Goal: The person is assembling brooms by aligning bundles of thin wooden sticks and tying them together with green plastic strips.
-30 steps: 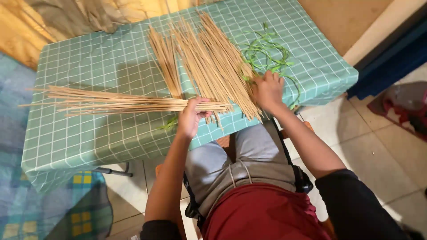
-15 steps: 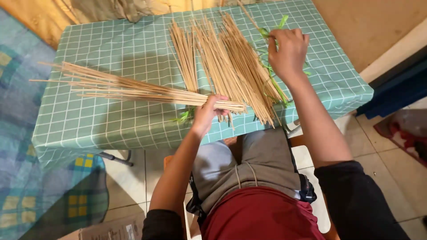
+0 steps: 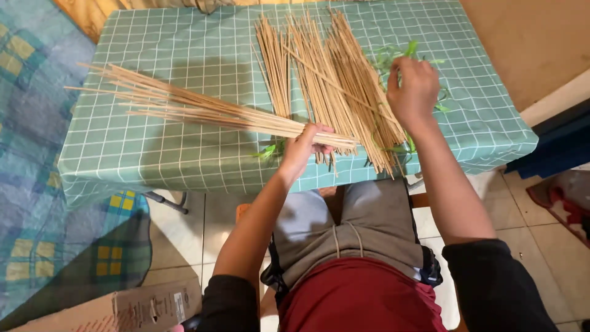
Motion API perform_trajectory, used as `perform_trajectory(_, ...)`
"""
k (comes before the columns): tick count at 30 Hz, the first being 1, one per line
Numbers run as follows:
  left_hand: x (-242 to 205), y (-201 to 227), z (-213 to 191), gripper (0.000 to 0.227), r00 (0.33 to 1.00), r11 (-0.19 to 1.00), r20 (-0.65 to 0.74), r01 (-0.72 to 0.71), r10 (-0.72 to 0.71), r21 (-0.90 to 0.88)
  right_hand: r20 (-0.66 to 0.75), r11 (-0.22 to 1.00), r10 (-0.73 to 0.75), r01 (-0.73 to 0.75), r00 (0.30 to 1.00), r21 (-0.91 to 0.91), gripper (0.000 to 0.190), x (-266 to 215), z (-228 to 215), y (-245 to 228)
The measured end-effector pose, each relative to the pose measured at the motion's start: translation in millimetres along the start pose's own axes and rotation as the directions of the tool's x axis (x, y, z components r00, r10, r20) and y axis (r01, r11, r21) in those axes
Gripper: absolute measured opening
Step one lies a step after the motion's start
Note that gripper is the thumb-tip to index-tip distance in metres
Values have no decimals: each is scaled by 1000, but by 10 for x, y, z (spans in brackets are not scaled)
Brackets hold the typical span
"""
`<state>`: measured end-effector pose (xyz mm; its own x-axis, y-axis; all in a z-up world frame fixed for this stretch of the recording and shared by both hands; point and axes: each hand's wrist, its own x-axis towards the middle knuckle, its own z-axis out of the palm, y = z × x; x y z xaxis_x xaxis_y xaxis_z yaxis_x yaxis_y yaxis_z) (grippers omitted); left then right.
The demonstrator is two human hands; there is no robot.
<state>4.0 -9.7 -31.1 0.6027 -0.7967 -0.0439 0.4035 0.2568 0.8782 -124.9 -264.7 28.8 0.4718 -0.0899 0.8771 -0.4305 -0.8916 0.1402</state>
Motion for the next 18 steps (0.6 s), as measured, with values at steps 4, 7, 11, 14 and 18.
perform_trajectory(4, -117, 225, 62, 36, 998, 998, 7, -60, 60, 20, -50, 982, 32, -23, 998, 187, 20, 111, -197, -252)
perform_trajectory(7, -123, 228, 53, 45, 984, 990, 120, -139, 135, 23, 182, 918, 63, -129, 981, 376, 19, 264, -614, -610)
perform_trajectory(11, -266, 453, 115, 34, 955, 965, 221, -230, 200, 122, 525, 665, -106, -332, 845, 669, 21, 388, -956, -1000)
perform_trajectory(14, -233, 317, 55, 30, 942, 964, 271, -238, 198, 122, 510, 531, -185, -351, 840, 771, 20, 407, -1000, -1107)
perform_trajectory(18, -287, 245, 48, 33, 942, 976, 295, -198, 162, 96, 499, 337, -79, -448, 863, 828, 48, 410, -930, -1119)
